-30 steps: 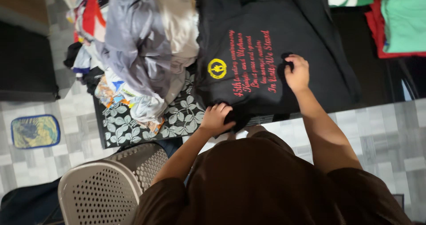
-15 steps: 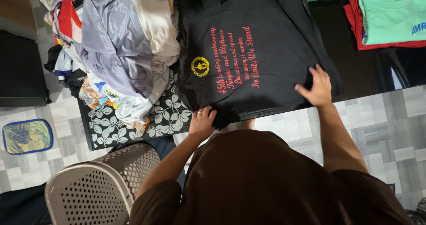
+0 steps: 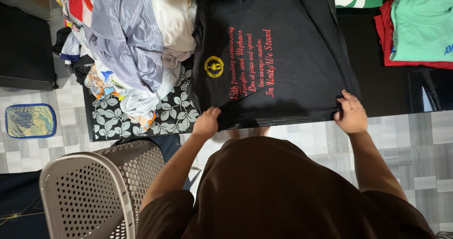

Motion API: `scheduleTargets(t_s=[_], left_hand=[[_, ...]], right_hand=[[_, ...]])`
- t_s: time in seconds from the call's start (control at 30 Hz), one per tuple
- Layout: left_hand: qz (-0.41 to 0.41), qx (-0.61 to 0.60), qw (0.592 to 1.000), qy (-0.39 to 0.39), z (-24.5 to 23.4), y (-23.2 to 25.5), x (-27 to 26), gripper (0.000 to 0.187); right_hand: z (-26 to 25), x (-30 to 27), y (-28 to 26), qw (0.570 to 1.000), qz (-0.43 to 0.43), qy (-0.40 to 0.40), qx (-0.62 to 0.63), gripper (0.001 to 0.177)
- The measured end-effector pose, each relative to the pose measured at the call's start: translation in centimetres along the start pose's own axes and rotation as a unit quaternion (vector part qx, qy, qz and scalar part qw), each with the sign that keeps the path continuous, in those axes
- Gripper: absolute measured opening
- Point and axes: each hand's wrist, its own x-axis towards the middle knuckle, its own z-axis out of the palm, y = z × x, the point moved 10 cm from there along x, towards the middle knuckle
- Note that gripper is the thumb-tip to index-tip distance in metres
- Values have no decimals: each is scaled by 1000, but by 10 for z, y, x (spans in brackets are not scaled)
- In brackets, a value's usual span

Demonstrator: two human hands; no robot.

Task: The person folds a black t-shirt and a grey jersey on a table, smoothing the fabric by hand and placing them into neat stacks alongside other folded garments.

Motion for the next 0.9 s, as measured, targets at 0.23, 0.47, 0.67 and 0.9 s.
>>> scheduleTargets(t_s=[0.23, 0.47, 0.67, 0.9], left_hand=[[-1, 9, 995, -103, -16, 10, 7, 73], [-37, 52, 968, -241, 31, -15, -23, 48], [-11, -91, 971, -222, -32, -13, 22, 61], [-5, -75, 981, -177, -96, -42, 105, 55]], right_hand=[[-13, -7, 49, 996, 66, 39, -41, 21], [-24, -17, 74, 994, 98, -7, -57, 13], [-28, 22, 118, 980, 150, -31, 128, 17], [4, 120, 157, 905, 200, 17, 374, 27]])
